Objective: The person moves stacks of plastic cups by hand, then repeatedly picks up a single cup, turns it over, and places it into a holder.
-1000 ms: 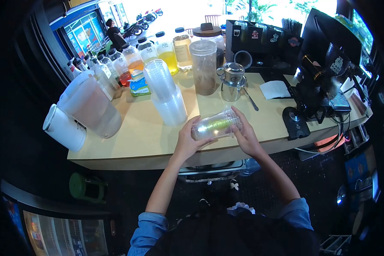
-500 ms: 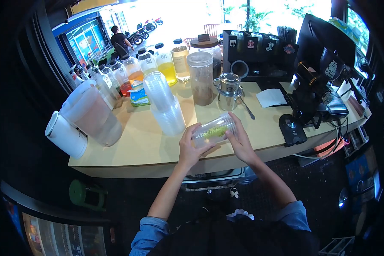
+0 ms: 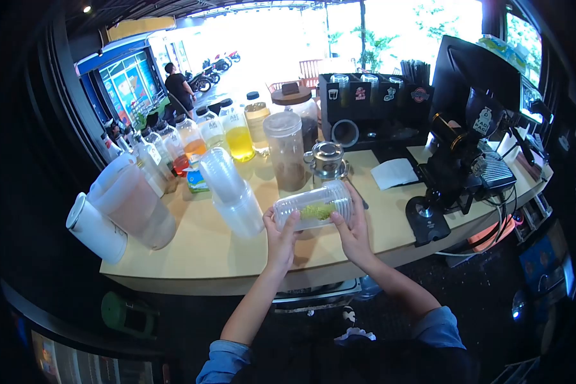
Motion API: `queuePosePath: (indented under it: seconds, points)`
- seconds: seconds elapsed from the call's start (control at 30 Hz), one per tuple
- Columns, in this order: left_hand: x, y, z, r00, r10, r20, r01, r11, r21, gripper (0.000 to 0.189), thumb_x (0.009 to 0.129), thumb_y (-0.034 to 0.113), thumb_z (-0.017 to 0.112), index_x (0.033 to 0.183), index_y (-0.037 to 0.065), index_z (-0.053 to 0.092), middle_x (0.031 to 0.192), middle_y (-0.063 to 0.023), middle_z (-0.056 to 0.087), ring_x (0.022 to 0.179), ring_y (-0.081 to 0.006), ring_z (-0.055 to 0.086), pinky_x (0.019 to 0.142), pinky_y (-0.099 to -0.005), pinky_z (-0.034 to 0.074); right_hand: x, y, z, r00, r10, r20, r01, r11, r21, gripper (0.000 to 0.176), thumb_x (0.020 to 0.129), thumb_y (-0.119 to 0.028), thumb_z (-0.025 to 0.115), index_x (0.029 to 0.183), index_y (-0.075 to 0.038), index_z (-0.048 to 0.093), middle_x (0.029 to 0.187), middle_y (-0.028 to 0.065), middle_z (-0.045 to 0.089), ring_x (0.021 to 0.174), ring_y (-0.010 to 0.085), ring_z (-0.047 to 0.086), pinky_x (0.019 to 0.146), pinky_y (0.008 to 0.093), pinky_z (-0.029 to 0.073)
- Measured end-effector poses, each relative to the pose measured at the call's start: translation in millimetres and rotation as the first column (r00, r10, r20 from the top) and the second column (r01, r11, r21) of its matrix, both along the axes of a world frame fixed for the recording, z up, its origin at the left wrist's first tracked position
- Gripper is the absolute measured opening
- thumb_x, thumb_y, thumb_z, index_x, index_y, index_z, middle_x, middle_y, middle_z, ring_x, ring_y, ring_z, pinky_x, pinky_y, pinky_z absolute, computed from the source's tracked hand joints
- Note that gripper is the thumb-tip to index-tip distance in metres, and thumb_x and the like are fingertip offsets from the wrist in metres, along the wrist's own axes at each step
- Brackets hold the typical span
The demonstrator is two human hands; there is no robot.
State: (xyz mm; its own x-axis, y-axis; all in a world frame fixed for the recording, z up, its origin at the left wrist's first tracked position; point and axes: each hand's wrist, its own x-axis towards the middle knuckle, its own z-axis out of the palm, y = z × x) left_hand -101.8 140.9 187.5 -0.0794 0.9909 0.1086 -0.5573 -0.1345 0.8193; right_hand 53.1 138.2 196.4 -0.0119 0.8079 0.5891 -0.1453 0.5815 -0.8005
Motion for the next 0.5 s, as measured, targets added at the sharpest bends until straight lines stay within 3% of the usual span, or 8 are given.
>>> queuePosePath:
  seconds: [0.13,0.2,0.23,0.3,0.33,0.5]
  points:
    - [23.6,18.9,24.1,0.989,0.101,-0.11,-0.081,0.982,0.172,0.064,0.08,0.018,0.071,0.122,0.002,0.025,0.118,-0.0111,0.038,0.11,-0.018,0.045,0.088,-0.0282,0.045,23.7,25.6,11.1,1.0,-0.016,0.009,0.016,0.997,0.072,0.064,0.092,-0.01,0.051,0.142,0.001,0.012,0.131,0.0149,0.038,0.123,0.0226,0.038,0.103,0.0329,0.031]
    - [37.3,31.2,51.4,0.891,0.328,-0.315,-0.164,0.878,0.449,0.067,0.077,0.014,0.074,0.122,0.001,0.026,0.115,-0.0105,0.038,0.109,-0.0175,0.045,0.09,-0.0279,0.043,41.8,45.8,29.7,0.984,-0.091,0.154,0.063,0.982,0.178,0.064,0.091,-0.007,0.052,0.141,-0.001,0.013,0.128,0.0153,0.039,0.12,0.022,0.043,0.098,0.0329,0.037]
    - [44.8,39.7,65.6,0.891,0.328,-0.313,-0.162,0.875,0.456,0.067,0.077,0.014,0.074,0.122,0.001,0.026,0.115,-0.0105,0.038,0.109,-0.0175,0.045,0.09,-0.0279,0.043,50.7,56.8,40.4,0.984,-0.094,0.153,0.065,0.98,0.186,0.064,0.091,-0.007,0.052,0.141,-0.001,0.013,0.128,0.0153,0.039,0.12,0.022,0.043,0.098,0.0329,0.037]
    - [60.0,62.8,93.4,0.864,0.434,-0.255,-0.229,0.791,0.568,0.069,0.074,0.011,0.076,0.122,0.0,0.027,0.113,-0.0103,0.037,0.108,-0.0176,0.045,0.092,-0.0279,0.042,70.7,79.5,65.1,0.984,0.066,0.168,-0.085,0.99,0.108,0.061,0.088,-0.004,0.054,0.137,-0.001,0.017,0.123,0.0144,0.041,0.113,0.0199,0.048,0.088,0.031,0.044]
    - [66.1,79.1,104.3,0.866,0.432,-0.253,-0.226,0.787,0.574,0.069,0.074,0.011,0.076,0.122,0.0,0.027,0.113,-0.0103,0.037,0.108,-0.0176,0.045,0.092,-0.0279,0.042,79.5,90.2,79.6,0.981,0.031,0.19,-0.05,0.994,0.096,0.059,0.086,-0.003,0.056,0.134,-0.001,0.021,0.121,0.0139,0.042,0.103,0.0183,0.053,0.078,0.0293,0.048]
    - [96.3,155.5,162.7,0.884,0.416,-0.215,-0.147,0.684,0.714,0.072,0.074,0.01,0.077,0.123,0.0,0.026,0.118,-0.0138,0.037,0.112,-0.0212,0.046,0.094,-0.032,0.045,129.0,144.2,131.6,0.93,-0.05,0.363,0.028,0.997,0.065,0.061,0.082,-0.008,0.063,0.13,0.0,0.027,0.122,0.0158,0.042,0.09,0.0184,0.054,0.072,0.0292,0.05]
